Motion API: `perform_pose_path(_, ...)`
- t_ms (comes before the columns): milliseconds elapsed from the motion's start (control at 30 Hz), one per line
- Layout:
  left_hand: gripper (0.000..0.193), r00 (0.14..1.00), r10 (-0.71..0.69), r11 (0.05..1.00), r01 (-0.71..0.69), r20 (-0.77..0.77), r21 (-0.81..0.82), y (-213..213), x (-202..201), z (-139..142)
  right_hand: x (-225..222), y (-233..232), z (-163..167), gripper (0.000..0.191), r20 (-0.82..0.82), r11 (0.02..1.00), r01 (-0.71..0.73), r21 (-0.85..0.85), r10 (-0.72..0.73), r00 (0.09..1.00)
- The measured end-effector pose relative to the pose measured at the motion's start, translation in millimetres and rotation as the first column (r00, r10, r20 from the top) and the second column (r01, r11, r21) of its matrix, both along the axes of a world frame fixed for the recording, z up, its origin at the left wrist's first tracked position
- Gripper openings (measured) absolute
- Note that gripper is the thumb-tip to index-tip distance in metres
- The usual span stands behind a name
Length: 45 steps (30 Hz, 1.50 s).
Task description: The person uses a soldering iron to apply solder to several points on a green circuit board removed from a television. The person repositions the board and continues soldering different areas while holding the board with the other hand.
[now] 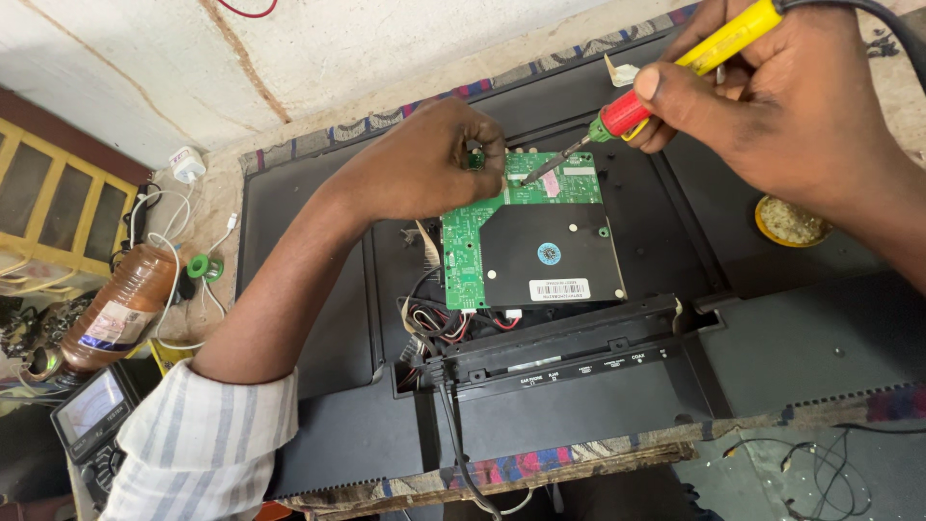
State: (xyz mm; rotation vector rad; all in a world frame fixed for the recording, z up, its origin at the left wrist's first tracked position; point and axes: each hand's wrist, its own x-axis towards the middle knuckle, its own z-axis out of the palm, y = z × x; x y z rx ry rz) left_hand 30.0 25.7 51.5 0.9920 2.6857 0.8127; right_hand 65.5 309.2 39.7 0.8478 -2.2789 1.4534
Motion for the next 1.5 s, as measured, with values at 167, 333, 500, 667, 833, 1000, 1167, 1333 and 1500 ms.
perform_pose_path(167, 0.012, 1.0, 0.005, 1.0, -0.006, 0.016, 0.003, 4.4, -0.7, -2.3, 0.8, 3.1, 0.7, 0.015, -0.025, 0.997, 0.019, 0.078, -0.017, 1.0)
perform_pose_path(333, 0.012, 1.0, 0.003, 1.0, -0.003, 0.019, -0.002, -0.7, -2.3, -5.5, 0.9, 1.5, -1.4, 0.013, -0.028, 0.997, -0.007, 0.07, 0.009, 1.0)
perform_pose_path(500, 0.012, 1.0, -0.002, 1.0, 0.002, -0.009, 0.002, 1.0, -4.9, -9.7, -0.7, -1.0, -4.3, 0.013, -0.029, 0.999, -0.029, 0.024, 0.03, 0.999)
perform_pose_path(667, 0.012, 0.999, -0.024, 1.0, 0.024, -0.028, 0.019, -1.3, 4.8, -1.9, 8.8, 1.1, 3.4, 0.012, -0.051, 0.996, 0.0, 0.089, 0.005, 0.999)
perform_pose_path(833, 0.011, 1.0, 0.017, 1.0, -0.017, -0.01, -0.003, -3.8, 13.2, 2.4, 15.8, -3.0, 6.1, 0.012, -0.016, 0.998, -0.06, 0.002, 0.06, 0.998)
perform_pose_path(1000, 0.013, 1.0, 0.006, 1.0, -0.006, 0.007, 0.0, -5.1, 15.9, 5.0, 20.1, -4.4, 10.8, 0.013, -0.041, 0.996, 0.015, 0.082, -0.011, 0.999)
perform_pose_path(1167, 0.011, 0.999, -0.031, 0.999, 0.032, -0.024, 0.036, -6.1, 21.4, 8.4, 24.5, -6.4, 16.7, 0.011, -0.032, 0.999, -0.016, 0.045, 0.017, 0.999)
perform_pose_path(1333, 0.013, 1.0, -0.012, 1.0, 0.012, 0.001, -0.011, -9.2, 23.7, 13.5, 28.1, -9.3, 19.9, 0.013, 0.012, 0.999, -0.034, -0.019, 0.034, 0.999)
perform_pose_path(1500, 0.012, 0.999, -0.04, 0.999, 0.04, -0.019, -0.005, -10.2, 25.7, 17.0, 32.5, -5.6, 22.3, 0.014, -0.09, 0.984, 0.061, 0.17, -0.046, 0.995)
